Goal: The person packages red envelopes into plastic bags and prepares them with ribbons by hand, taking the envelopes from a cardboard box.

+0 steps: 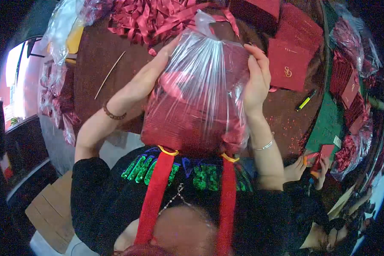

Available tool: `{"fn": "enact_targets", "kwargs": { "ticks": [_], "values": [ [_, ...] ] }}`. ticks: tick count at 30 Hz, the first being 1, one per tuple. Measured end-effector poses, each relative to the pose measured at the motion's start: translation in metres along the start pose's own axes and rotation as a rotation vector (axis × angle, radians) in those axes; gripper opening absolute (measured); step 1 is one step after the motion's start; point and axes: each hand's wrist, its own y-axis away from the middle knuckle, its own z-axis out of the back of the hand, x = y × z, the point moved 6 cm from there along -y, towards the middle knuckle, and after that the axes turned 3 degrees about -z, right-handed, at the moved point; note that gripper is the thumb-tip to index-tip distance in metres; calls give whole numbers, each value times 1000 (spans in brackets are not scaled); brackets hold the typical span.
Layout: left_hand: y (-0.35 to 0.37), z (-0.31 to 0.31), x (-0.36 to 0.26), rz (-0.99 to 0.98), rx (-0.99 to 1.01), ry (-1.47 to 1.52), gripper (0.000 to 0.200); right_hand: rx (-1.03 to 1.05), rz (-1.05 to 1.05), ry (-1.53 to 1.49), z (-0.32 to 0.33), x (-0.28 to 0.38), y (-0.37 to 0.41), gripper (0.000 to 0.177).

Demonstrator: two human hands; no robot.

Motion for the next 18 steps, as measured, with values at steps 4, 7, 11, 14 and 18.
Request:
{"fn": "enact_targets", "kwargs": {
  "ticks": [4,7,11,14,18],
  "values": [
    [-11,10,-17,288,-222,383,55,110,76,326,2,13,-10,29],
    [-25,22,-13,17,-206,-43,50,289,665,1063,-34,65,-10,35],
    [-24,12,6,62,-145,111,51,636,782,1099,-95,67,-10,46],
    [-18,6,6,48,-129,406,52,890,666,1039,-115,61,-19,54],
    [-17,8,11,2,-162,321,57,1101,422,918,-116,51,-27,59]
  ]
}}
